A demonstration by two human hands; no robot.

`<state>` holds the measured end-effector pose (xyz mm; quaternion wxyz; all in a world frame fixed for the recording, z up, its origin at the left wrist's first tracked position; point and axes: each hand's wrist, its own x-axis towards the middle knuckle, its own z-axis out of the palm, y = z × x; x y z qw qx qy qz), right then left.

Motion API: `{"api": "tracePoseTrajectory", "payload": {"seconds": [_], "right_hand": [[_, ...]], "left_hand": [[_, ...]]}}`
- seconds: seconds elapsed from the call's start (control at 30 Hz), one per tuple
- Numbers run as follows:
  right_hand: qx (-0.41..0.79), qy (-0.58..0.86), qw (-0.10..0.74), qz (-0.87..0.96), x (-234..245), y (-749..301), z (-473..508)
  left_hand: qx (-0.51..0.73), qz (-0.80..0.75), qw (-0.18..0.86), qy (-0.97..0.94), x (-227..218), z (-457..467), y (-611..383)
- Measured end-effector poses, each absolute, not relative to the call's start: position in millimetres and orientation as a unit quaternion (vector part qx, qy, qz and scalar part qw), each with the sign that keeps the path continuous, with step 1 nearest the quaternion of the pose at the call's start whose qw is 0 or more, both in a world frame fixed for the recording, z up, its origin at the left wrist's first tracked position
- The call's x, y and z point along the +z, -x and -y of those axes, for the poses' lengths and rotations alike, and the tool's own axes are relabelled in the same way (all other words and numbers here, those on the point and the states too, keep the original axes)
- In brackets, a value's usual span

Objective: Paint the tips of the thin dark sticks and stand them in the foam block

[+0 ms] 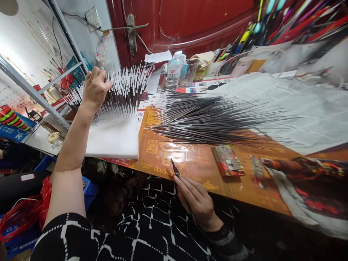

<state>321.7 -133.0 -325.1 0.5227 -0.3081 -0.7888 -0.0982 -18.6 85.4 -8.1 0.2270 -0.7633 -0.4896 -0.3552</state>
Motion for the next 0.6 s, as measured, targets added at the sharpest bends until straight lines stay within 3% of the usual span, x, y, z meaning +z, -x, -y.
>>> {"api": "tracePoseTrajectory", "payload": {"seconds": [0.6], "right_hand": [[-0.091,0.322,0.506,0.795,-331,-324,134]], "left_hand": [[-0.340,0.462,0.211,0.791,-46,-146,47]]}}
